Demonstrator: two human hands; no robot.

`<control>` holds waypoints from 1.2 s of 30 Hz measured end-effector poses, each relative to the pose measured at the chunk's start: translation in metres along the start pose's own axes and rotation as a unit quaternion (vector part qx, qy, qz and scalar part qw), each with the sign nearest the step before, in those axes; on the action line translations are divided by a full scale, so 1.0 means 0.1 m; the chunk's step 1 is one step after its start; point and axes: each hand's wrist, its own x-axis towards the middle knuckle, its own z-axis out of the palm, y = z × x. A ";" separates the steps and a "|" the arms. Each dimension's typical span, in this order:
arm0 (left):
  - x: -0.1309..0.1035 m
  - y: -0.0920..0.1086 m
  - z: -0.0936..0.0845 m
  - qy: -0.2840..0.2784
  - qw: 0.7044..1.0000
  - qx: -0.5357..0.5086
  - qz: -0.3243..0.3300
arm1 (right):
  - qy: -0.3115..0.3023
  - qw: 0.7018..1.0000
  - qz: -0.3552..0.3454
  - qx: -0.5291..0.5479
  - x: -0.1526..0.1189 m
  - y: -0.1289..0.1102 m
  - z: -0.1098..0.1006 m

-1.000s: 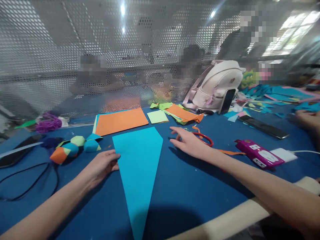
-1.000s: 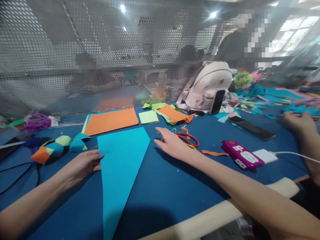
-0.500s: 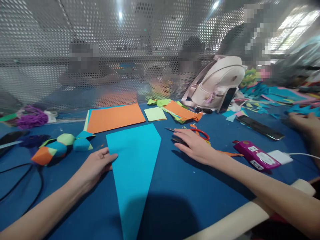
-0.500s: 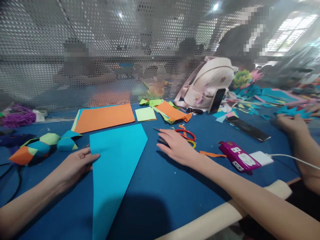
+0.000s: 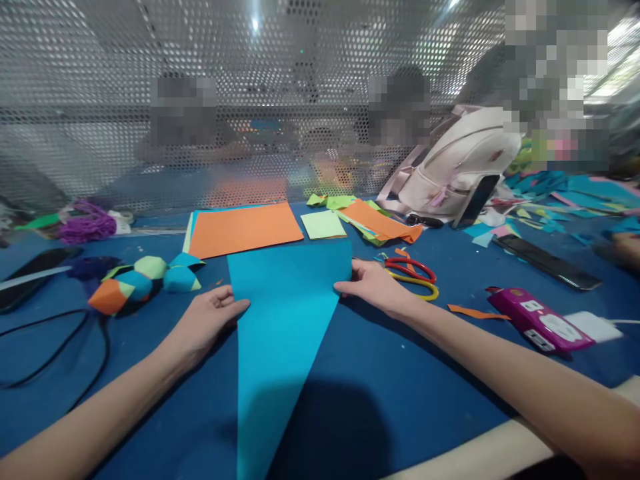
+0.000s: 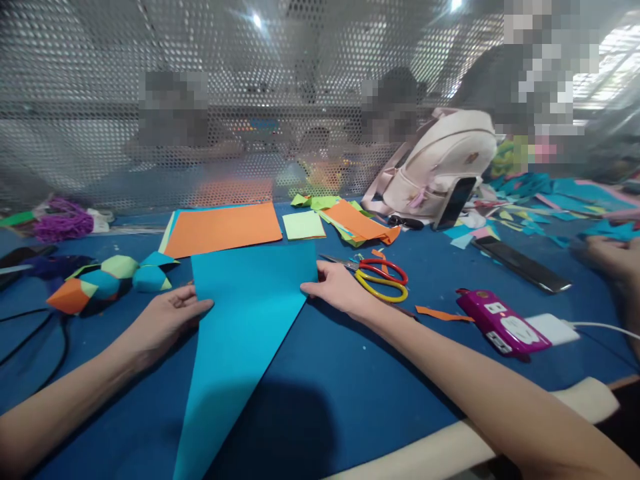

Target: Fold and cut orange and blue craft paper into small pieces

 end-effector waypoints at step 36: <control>-0.25 -0.12 0.13 0.038 0.942 0.311 0.116 | 0.112 0.985 -0.031 -0.126 -0.23 0.06 -0.03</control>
